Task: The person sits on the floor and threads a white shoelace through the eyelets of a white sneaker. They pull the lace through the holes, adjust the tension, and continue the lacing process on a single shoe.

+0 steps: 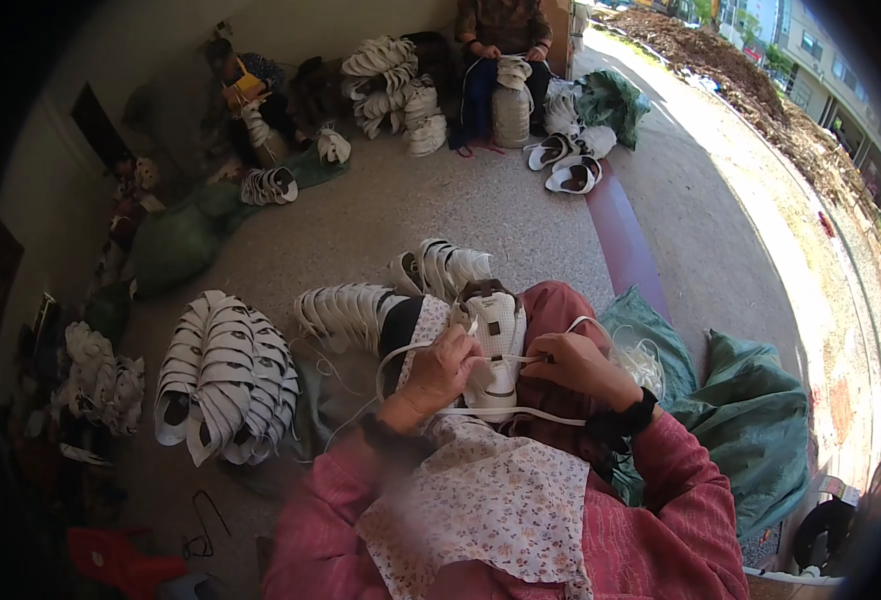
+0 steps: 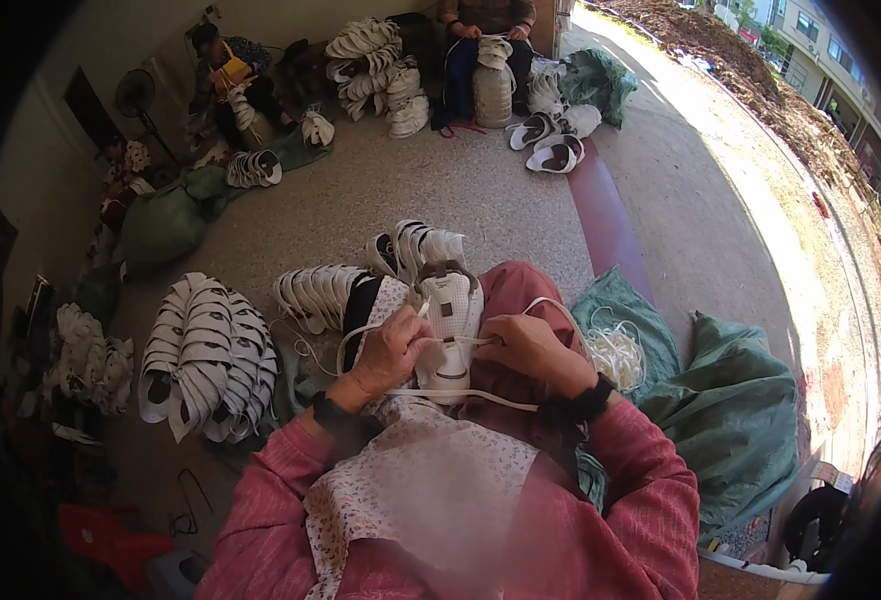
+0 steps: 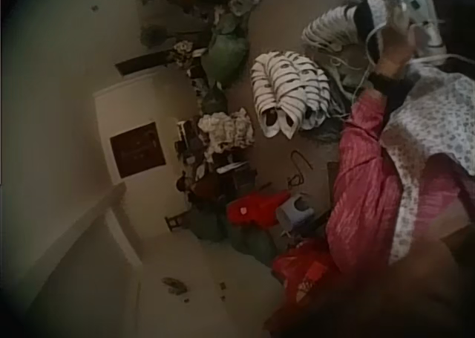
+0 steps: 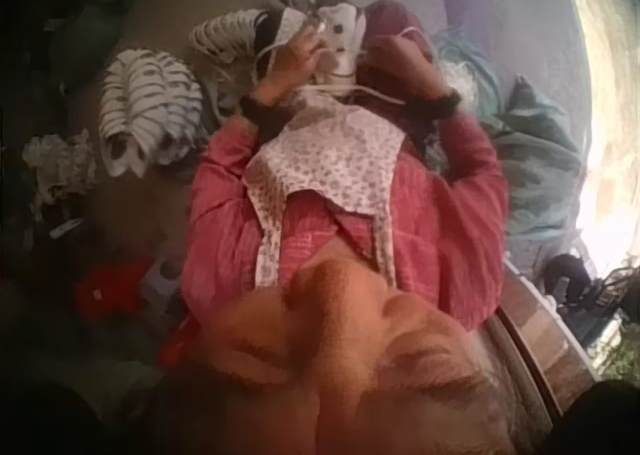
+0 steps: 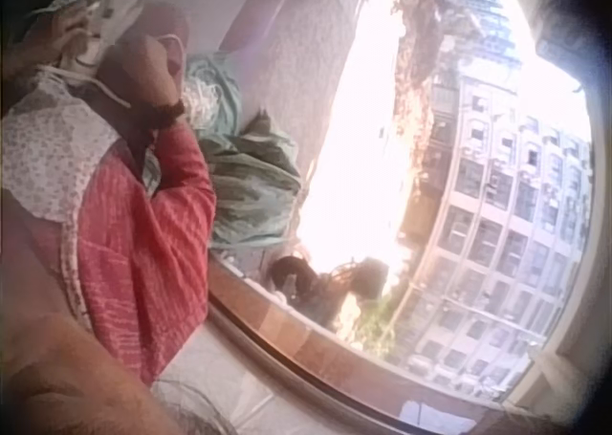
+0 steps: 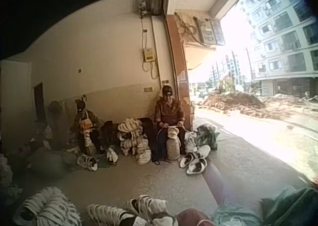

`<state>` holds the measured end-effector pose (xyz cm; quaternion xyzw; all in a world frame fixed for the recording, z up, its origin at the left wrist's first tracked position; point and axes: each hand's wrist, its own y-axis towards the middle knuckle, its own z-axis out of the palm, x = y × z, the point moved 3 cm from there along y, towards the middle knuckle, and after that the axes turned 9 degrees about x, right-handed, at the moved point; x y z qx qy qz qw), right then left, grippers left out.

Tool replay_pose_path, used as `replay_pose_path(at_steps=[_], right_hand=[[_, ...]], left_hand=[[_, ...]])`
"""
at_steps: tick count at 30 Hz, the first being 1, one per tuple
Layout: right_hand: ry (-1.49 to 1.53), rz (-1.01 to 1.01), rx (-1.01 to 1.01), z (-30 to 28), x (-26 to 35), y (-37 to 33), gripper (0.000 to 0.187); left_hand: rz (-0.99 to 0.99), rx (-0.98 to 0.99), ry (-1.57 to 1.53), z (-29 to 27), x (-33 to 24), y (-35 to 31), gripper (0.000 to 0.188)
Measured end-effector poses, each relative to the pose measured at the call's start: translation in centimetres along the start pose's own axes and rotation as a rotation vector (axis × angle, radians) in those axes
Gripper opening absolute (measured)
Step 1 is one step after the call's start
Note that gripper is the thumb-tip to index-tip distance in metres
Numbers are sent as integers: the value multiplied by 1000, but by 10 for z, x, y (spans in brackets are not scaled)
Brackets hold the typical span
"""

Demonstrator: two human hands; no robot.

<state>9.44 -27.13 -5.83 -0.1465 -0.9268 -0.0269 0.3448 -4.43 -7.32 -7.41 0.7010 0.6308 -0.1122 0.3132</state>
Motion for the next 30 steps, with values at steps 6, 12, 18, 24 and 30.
replay_pose_path(at_steps=[6,12,18,24,30], right_hand=[[287,81,84,-44,-15,-73,28],[1531,-361,-439,-39,-17,-120,29],[1981,-904,-788,-74,-70,-177,19],[1859,-821,-1004,-89,-176,-278,16],[1838,-478,-1420,-59,-270,-393,30]], left_hand=[[-318,-405,315,-89,65,-84,10],[-607,-844,442,-148,167,-222,15],[-703,-1114,-1093,-124,174,-200,36],[-175,-767,-1863,-154,161,-171,23],[-636,-1043,-1505,-179,204,-226,38]])
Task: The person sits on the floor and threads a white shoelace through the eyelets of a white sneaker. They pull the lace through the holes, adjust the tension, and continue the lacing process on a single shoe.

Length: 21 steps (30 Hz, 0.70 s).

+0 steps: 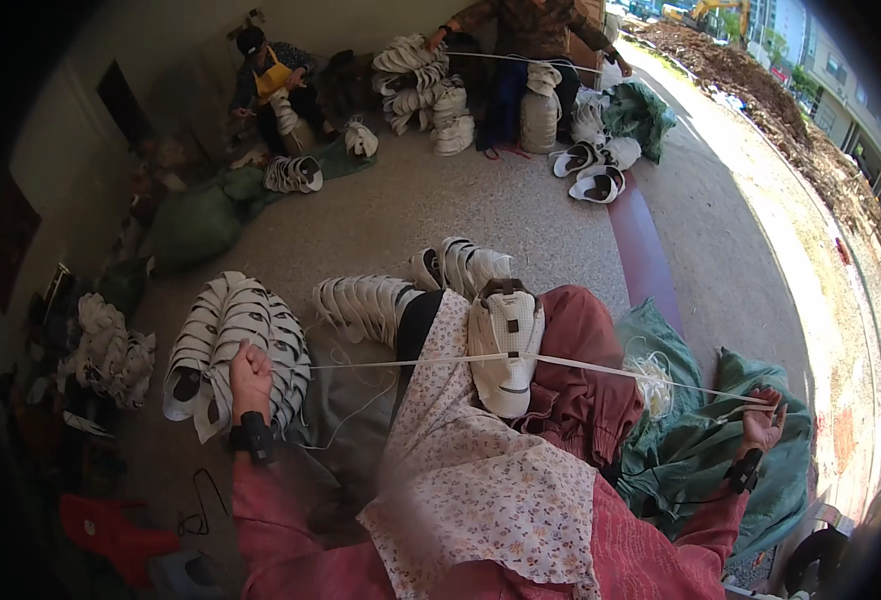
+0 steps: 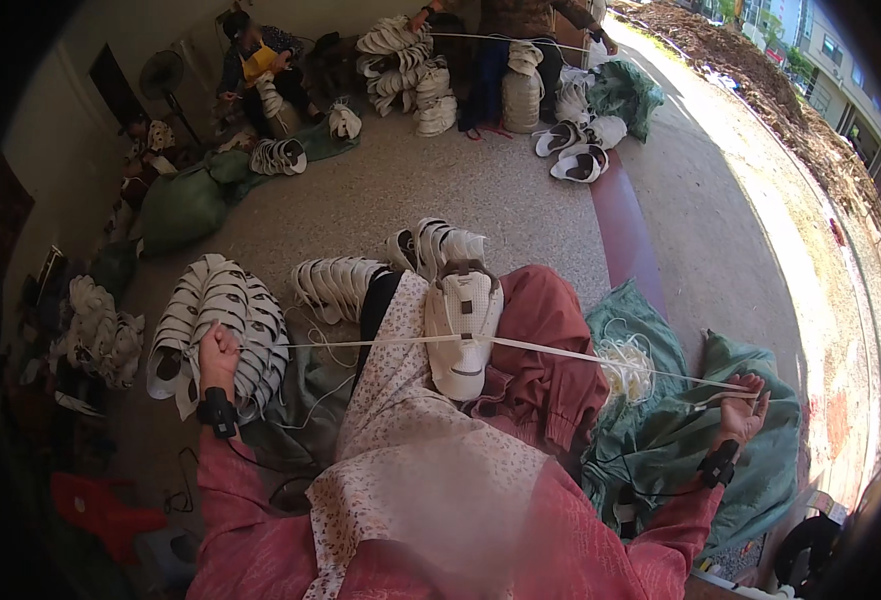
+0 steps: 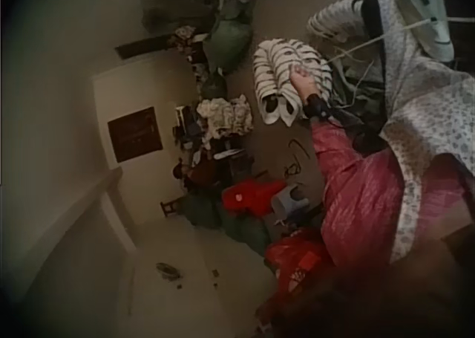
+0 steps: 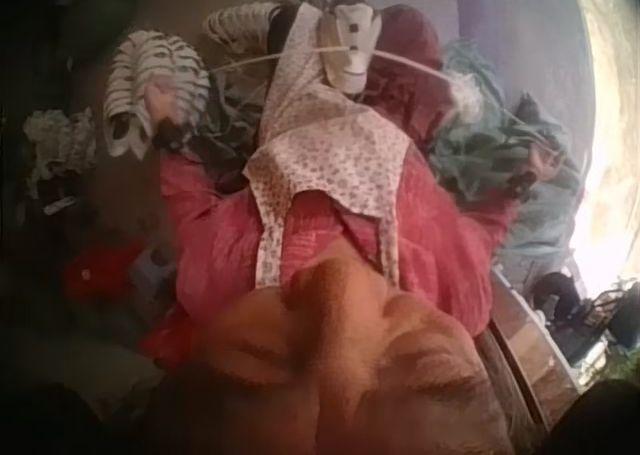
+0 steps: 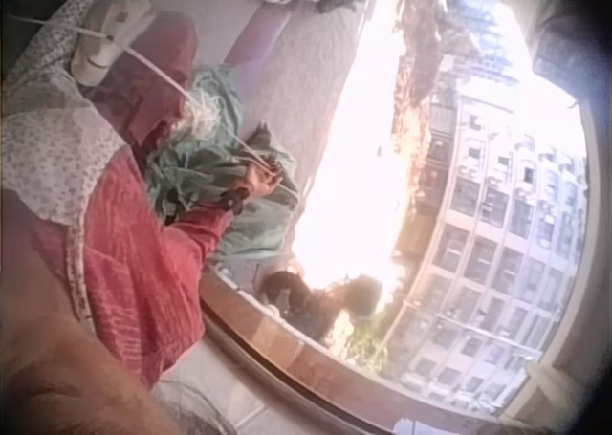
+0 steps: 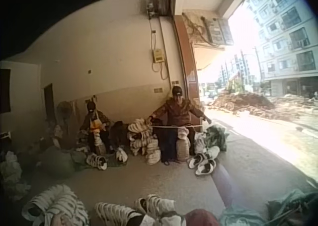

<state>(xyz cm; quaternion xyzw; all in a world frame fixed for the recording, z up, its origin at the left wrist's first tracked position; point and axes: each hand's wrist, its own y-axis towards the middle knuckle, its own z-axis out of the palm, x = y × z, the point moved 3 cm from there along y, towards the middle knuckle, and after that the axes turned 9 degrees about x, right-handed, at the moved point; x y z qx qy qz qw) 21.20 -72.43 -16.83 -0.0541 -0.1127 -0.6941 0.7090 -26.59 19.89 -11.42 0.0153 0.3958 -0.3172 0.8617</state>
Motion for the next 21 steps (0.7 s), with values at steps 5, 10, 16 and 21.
replay_pose_path(at_steps=[5,10,16,21], right_hand=[[-16,59,-410,-46,-49,0,35],[-99,85,-589,-86,-47,2,29],[-435,300,-217,-83,-53,69,16],[-799,281,-151,20,-162,44,40]], left_hand=[[324,-386,388,-180,-146,-30,29],[483,-923,629,-187,-215,-51,15],[551,-1024,779,-179,-214,-60,23],[277,-87,719,-17,-88,10,27]])
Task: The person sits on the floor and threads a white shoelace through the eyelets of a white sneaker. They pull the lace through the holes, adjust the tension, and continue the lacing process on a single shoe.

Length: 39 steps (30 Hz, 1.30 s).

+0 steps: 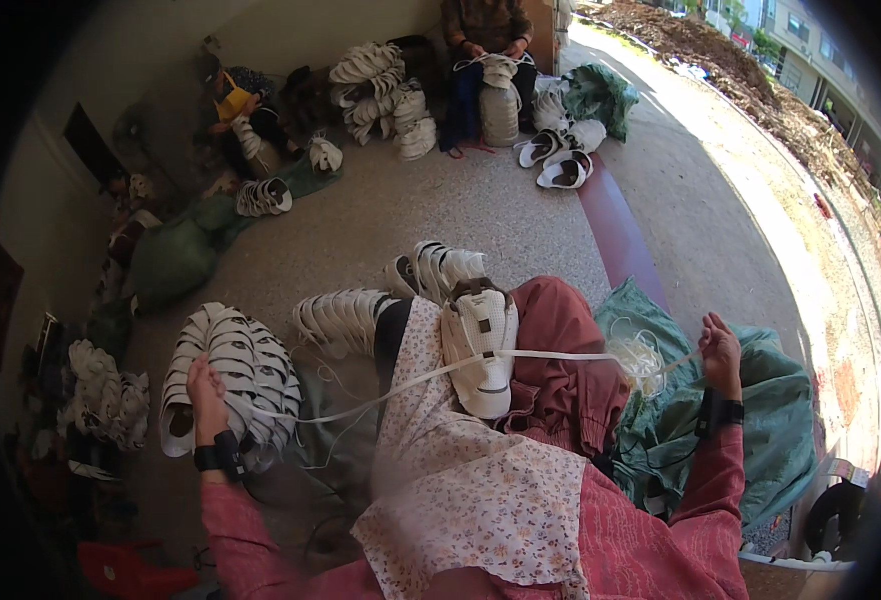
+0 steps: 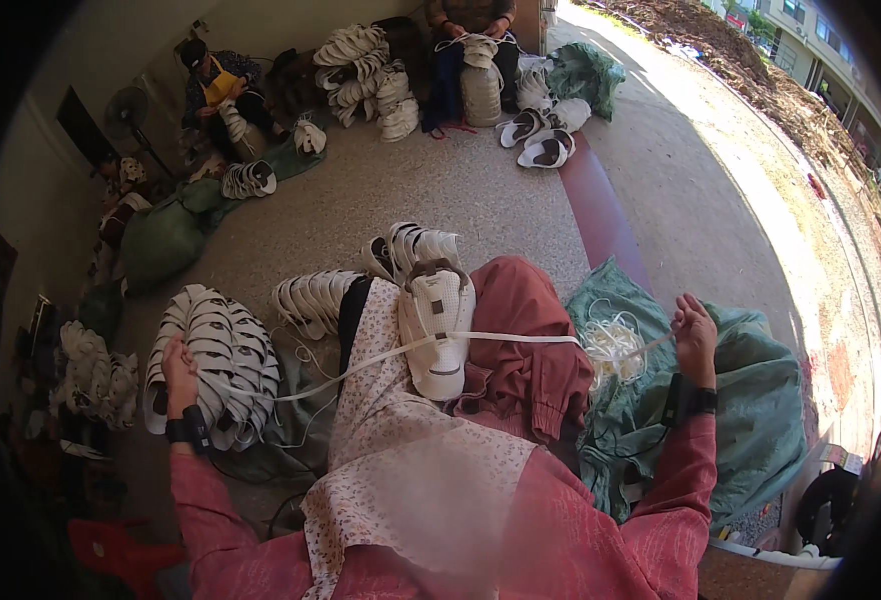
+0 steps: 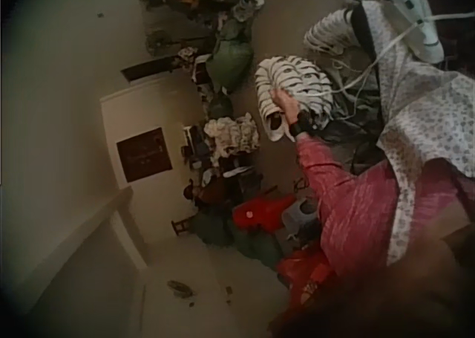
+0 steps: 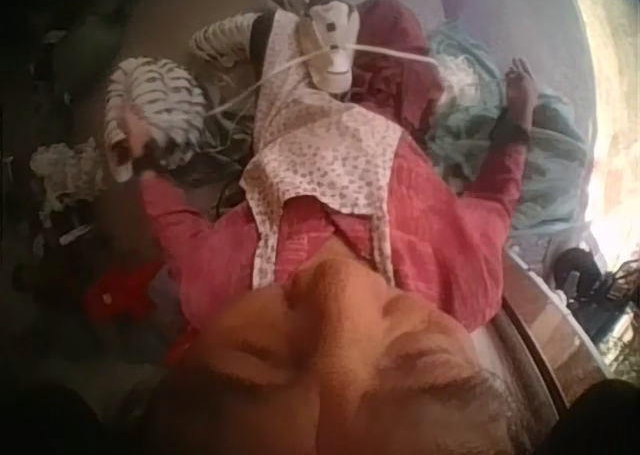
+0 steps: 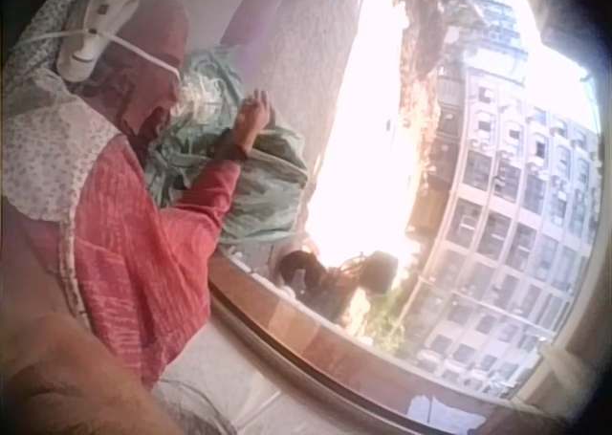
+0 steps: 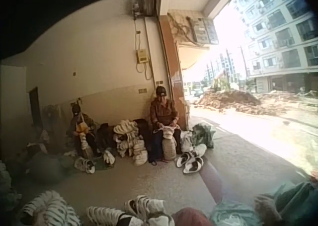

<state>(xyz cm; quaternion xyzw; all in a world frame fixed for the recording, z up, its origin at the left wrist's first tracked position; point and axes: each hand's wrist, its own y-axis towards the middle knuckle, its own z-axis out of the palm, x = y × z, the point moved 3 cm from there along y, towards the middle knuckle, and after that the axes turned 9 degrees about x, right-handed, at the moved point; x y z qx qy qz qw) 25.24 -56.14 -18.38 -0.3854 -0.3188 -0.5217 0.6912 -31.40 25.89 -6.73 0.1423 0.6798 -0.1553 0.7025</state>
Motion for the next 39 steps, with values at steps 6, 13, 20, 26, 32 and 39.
replay_pose_path(at_steps=[6,13,20,26,32,39], right_hand=[[-842,-222,544,266,-11,-89,36],[-1490,-476,879,311,-94,-117,20],[-1400,-577,968,314,-104,-131,16],[-1444,-488,905,317,-110,-130,19],[-1379,-492,828,318,-118,-130,20],[-1432,-715,1028,336,-85,-136,21]], left_hand=[[-72,993,215,296,-25,-124,17],[608,1239,567,418,12,-190,20],[482,1175,618,425,24,-198,15],[318,1273,663,429,28,-190,20],[208,1348,566,430,36,-185,18],[348,1354,591,422,28,-184,18]])
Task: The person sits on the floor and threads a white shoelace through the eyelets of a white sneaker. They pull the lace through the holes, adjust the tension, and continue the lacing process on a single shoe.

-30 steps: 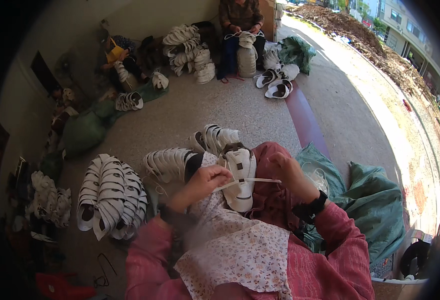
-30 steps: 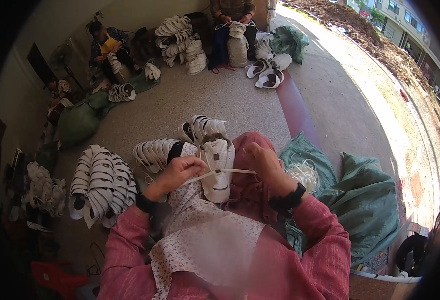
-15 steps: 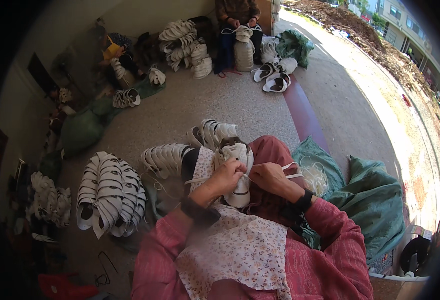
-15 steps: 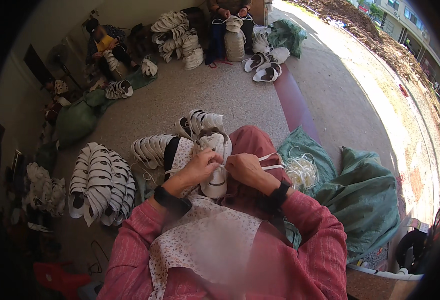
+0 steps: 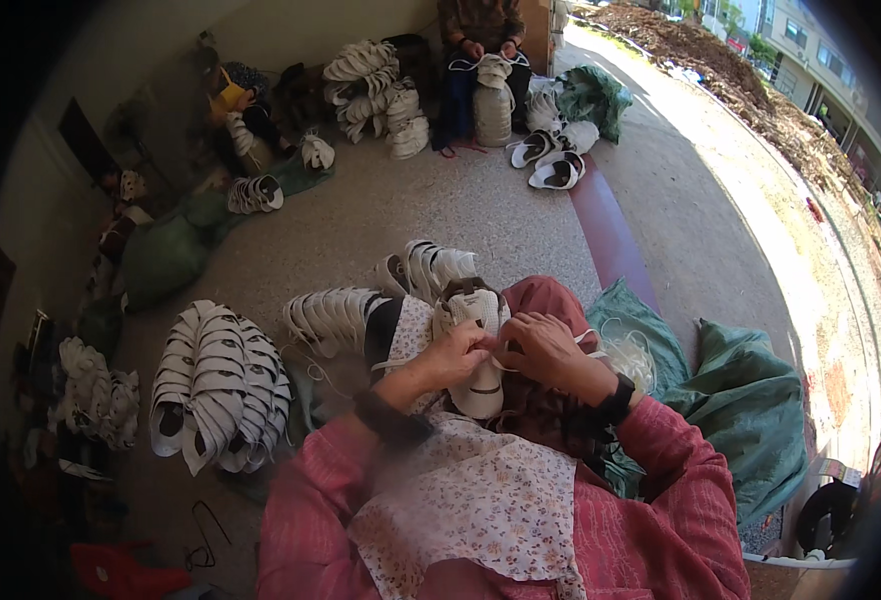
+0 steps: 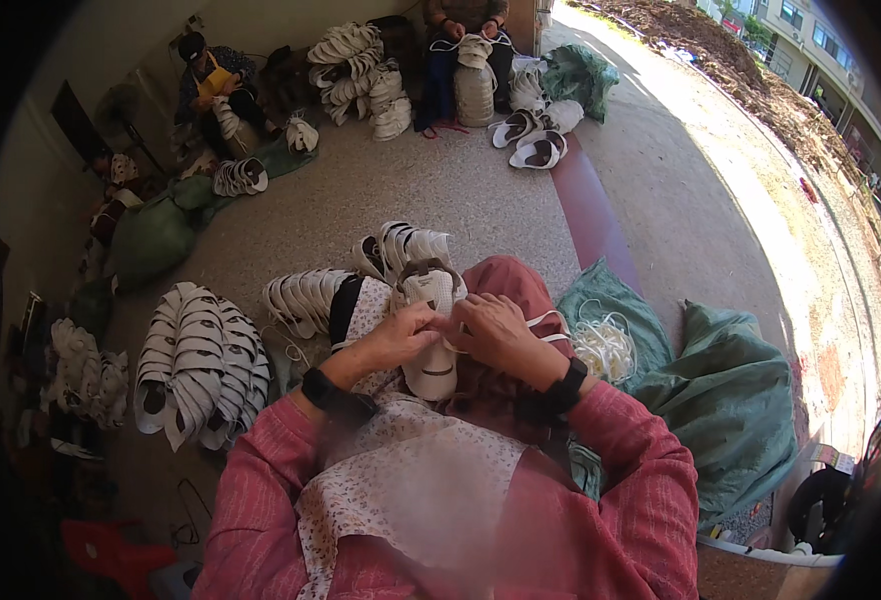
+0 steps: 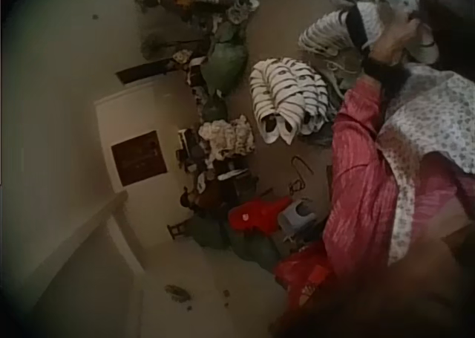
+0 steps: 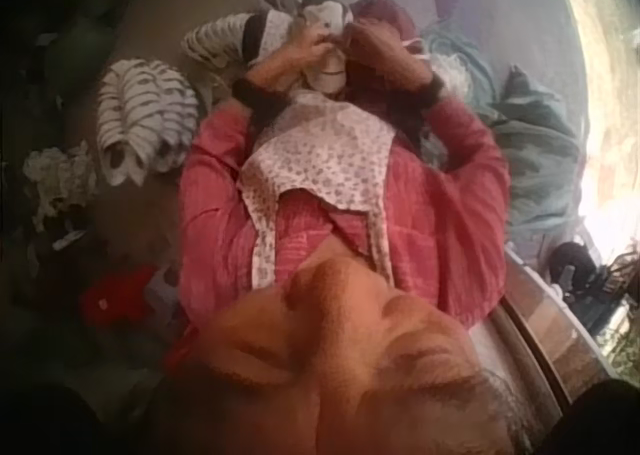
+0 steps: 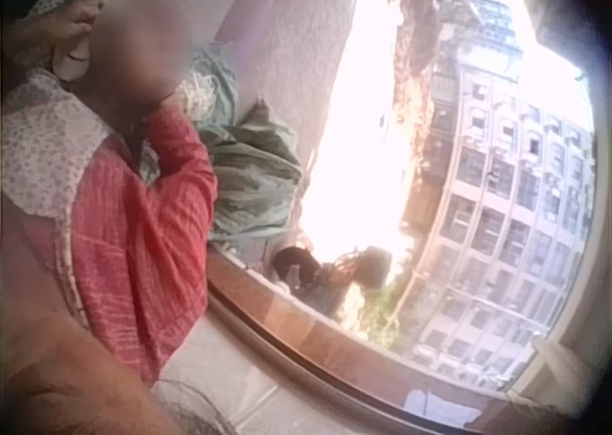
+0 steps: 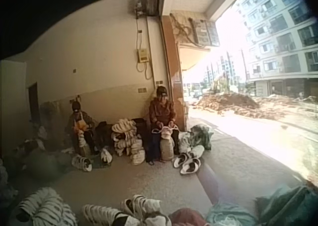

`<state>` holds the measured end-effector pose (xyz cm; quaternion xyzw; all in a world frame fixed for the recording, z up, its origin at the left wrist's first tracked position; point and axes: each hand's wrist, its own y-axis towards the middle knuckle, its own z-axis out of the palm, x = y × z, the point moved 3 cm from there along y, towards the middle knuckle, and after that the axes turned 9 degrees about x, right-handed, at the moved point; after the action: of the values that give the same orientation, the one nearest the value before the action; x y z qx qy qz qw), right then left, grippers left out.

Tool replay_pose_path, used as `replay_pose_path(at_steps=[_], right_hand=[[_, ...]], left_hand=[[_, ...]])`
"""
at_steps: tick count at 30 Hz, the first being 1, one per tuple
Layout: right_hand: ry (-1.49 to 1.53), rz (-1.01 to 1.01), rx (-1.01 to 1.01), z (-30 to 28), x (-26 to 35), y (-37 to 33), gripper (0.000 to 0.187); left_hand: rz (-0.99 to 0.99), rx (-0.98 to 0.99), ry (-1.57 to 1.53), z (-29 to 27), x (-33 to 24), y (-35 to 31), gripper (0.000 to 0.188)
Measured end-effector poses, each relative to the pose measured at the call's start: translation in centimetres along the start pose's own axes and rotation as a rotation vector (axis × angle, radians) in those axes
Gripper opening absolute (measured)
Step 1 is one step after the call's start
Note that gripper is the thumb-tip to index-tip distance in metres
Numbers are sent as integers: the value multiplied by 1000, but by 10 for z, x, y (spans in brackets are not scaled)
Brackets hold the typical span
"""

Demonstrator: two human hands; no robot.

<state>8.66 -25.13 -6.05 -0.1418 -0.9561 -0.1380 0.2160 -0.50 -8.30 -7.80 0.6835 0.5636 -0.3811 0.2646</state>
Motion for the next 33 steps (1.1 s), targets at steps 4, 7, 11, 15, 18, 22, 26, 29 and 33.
replay_pose_path(at_steps=[4,7,11,15,18,22,26,29,33], right_hand=[[-83,-51,129,-13,-5,11,22],[-27,-102,268,-15,-14,21,21],[-85,-139,317,-14,-12,26,24],[-268,-40,454,-8,-2,30,21],[-252,-106,416,-9,-7,29,18],[-191,-106,394,-2,-15,27,14],[-105,-150,255,1,-23,24,15],[-133,-244,140,1,-24,22,15],[-225,-320,76,4,-27,22,13]], left_hand=[[134,-70,101,-7,-20,-12,15],[202,-170,68,-14,-24,-13,13],[265,-220,173,-15,-19,-11,13],[362,-195,271,-7,-2,-4,14],[406,-181,291,-6,-5,-2,16],[403,-163,375,-5,-4,-3,17],[320,-159,365,-4,-6,0,16],[245,-151,334,-8,-3,8,16],[173,-74,94,-11,2,19,18]])
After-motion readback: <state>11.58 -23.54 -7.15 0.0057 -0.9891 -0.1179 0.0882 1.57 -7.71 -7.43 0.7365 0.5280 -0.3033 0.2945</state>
